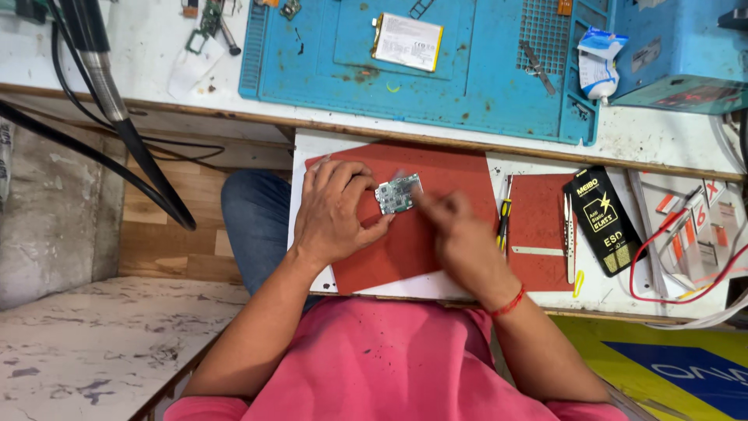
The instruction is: The person cleans a small circuit board by hand using a toothbrush, scrubbing its surface repeatedly. Then the person uses a hot air gun to blow air over the board to remove debris. The board remains on a red mat throughout the process.
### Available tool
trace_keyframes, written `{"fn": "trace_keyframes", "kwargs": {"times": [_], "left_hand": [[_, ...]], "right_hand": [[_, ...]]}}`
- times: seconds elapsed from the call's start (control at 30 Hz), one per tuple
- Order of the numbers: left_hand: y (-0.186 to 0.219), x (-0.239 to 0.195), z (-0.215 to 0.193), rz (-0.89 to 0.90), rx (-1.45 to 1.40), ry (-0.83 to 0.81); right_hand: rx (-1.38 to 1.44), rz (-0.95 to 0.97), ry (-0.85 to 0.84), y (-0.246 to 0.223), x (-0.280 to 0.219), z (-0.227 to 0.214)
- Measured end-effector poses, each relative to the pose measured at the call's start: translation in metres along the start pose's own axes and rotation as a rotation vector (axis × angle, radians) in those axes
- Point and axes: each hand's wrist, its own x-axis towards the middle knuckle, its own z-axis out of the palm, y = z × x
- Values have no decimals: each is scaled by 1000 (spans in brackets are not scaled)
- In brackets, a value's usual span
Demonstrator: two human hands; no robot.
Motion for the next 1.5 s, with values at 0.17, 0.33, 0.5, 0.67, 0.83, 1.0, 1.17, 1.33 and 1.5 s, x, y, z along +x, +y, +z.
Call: {"fn": "trace_keyframes", "kwargs": {"times": [0.17,0.33,0.5,0.67,0.83,1.0,1.17,1.33,1.5], "left_hand": [[0,-3,3,-45,54,60],[-1,-3,10,-41,56,43],[-4,-5,9,-32,68,51],[-4,-8,7,-39,43,25],[-5,-9,5,-17,40,35],[-5,-1,4,-21,56,41],[-3,-6,4,-17,50,44],[-2,-9,4,-14,27,55],[-4,-6,1,-11,35,45]], "right_hand": [[-132,37,-184,-3,-1,0],[-137,133,-89,-2,0,-7],[-103,88,-35,-3,-4,4],[-136,104,-214,-5,-2,4],[-160,145,-134,-2,0,2],[-69,143,-60,2,-2,1],[-98,136,-241,-9,-4,1],[-135,92,-140,-13,1,-1],[-172,152,-144,-4,1,1]]}}
